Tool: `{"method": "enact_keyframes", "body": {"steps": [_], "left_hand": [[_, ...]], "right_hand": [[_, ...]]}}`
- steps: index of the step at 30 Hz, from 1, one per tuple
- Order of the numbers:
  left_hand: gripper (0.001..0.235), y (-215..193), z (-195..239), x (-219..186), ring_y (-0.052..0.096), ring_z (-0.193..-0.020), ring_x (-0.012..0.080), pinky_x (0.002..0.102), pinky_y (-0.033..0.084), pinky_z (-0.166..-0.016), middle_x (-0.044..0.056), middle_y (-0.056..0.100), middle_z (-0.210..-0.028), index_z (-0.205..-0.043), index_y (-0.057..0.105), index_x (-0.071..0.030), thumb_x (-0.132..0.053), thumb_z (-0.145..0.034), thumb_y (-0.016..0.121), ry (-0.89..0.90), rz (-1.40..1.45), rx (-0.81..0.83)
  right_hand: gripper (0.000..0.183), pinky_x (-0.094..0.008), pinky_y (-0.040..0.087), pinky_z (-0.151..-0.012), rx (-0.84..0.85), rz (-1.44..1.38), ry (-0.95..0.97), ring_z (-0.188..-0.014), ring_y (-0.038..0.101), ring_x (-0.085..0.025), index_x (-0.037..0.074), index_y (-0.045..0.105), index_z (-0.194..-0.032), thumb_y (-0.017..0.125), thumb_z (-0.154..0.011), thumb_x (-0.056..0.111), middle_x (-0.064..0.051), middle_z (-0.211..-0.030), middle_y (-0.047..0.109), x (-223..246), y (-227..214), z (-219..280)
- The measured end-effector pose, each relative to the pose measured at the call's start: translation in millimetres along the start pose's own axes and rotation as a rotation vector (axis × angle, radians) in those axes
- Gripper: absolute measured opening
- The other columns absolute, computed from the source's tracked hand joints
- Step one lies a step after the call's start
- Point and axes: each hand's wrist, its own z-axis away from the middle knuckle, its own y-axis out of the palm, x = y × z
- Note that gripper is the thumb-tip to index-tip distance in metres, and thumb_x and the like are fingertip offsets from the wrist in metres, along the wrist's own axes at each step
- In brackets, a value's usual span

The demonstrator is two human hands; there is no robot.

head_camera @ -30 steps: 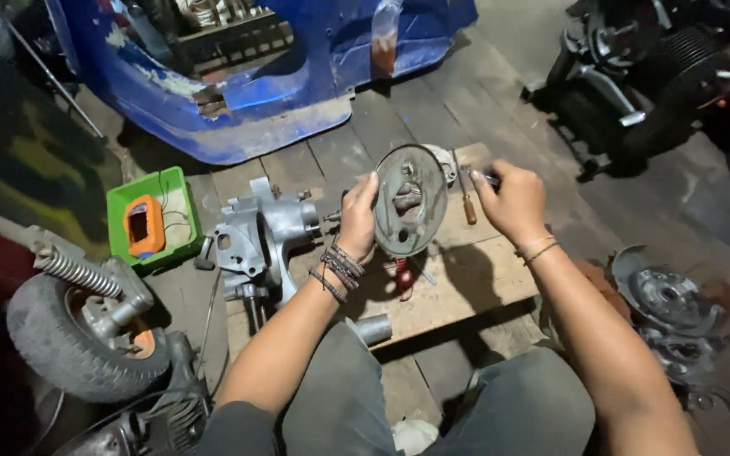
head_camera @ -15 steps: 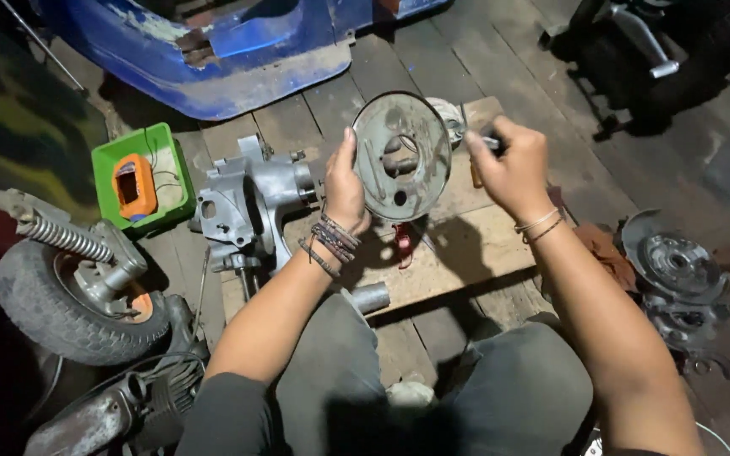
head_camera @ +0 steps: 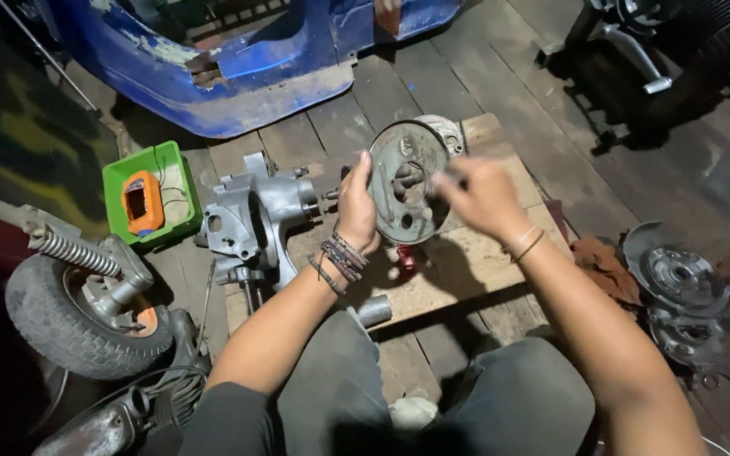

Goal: A person is sitting on the floor inspecting and cleaning a motorcycle brake drum component by hand.

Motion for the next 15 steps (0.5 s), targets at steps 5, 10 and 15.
{"method": "enact_keyframes", "body": {"steps": [5, 10, 15], "left_hand": [[0.042, -7.4, 1.5, 5.5, 0.074, -0.089, 0.0272, 0.042, 0.062, -0.078, 0.022, 0.074, -0.107, -0.110, 0.070, -0.003, -0.044, -0.103, 0.059, 0.024, -0.044, 0.007], [0.044, 0.9, -2.3, -9.6, 0.075, -0.068, 0.0254, 0.037, 0.063, -0.058, 0.022, 0.075, -0.089, -0.104, 0.068, -0.003, -0.045, -0.102, 0.058, -0.044, 0.025, 0.027], [0.040, -7.9, -7.2, 1.4, 0.075, -0.067, 0.0242, 0.038, 0.065, -0.061, 0.021, 0.075, -0.089, -0.106, 0.068, -0.006, -0.046, -0.100, 0.062, -0.089, 0.015, 0.006]], "right_hand": [[0.021, -0.045, 0.055, -0.073, -0.112, 0.242, -0.062, -0.083, 0.071, -0.038, 0.009, 0.073, -0.096, 0.072, -0.101, 0.029, -0.014, -0.078, 0.069, -10.4, -7.8, -0.2], [0.026, -0.047, 0.054, -0.072, -0.116, 0.233, -0.129, -0.081, 0.070, -0.041, 0.009, 0.072, -0.092, 0.073, -0.101, 0.032, -0.015, -0.078, 0.069, -12.8, -1.5, 0.5], [0.018, -0.042, 0.055, -0.073, -0.243, 0.445, -0.058, -0.083, 0.071, -0.032, 0.016, 0.070, -0.093, 0.071, -0.102, 0.032, -0.008, -0.079, 0.068, -33.8, -9.9, -6.3]]}}
